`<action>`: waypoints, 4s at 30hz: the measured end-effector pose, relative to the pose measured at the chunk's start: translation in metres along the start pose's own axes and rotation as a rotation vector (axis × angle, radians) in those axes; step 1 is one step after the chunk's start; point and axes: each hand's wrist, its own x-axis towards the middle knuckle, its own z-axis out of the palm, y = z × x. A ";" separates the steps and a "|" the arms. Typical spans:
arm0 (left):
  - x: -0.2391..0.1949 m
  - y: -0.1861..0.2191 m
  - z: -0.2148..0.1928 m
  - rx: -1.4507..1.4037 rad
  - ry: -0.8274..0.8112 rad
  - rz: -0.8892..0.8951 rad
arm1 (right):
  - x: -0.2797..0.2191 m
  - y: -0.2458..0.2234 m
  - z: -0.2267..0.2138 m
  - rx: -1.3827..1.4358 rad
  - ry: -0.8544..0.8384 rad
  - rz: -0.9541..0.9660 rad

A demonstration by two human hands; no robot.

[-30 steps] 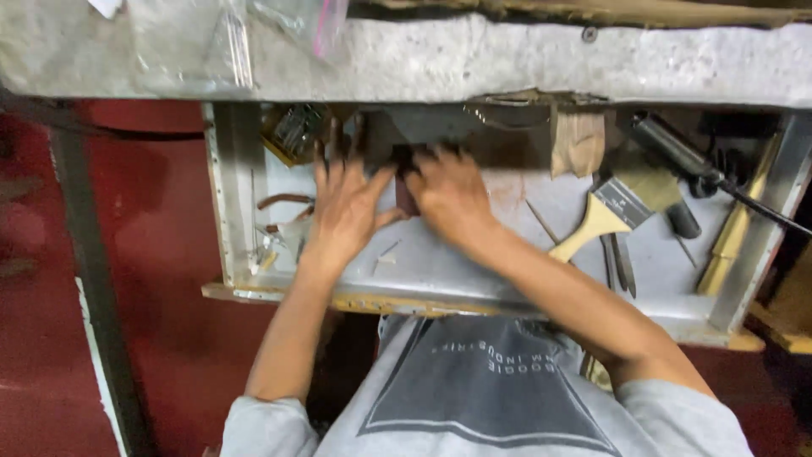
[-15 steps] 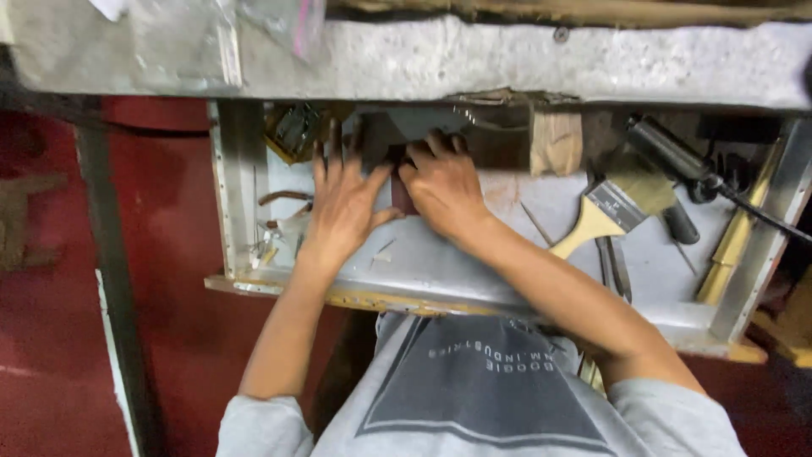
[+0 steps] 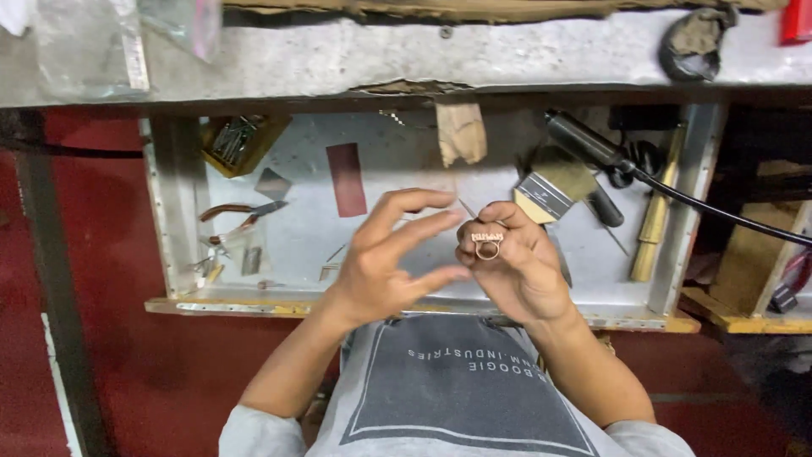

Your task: The person sands a small metal ring with a red abrasive block, then uses a brush to dust it. They cut a piece of the abrasive block with scissors, fold it, and later use a rotary tool on the ring. The person also handles a small plastic bag containing metal pins.

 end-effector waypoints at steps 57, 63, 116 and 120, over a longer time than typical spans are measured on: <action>0.024 -0.020 -0.029 0.233 0.319 0.067 | 0.034 -0.096 0.127 -2.174 -0.779 -1.075; 0.044 -0.029 0.009 0.313 0.253 0.029 | -0.026 -0.101 0.116 -2.007 -0.454 -0.495; 0.086 -0.003 -0.181 0.772 0.244 0.061 | -0.019 -0.054 -0.016 -1.710 -0.105 -0.666; 0.091 -0.012 -0.177 1.029 0.230 0.109 | -0.020 -0.052 -0.017 -1.690 -0.098 -0.671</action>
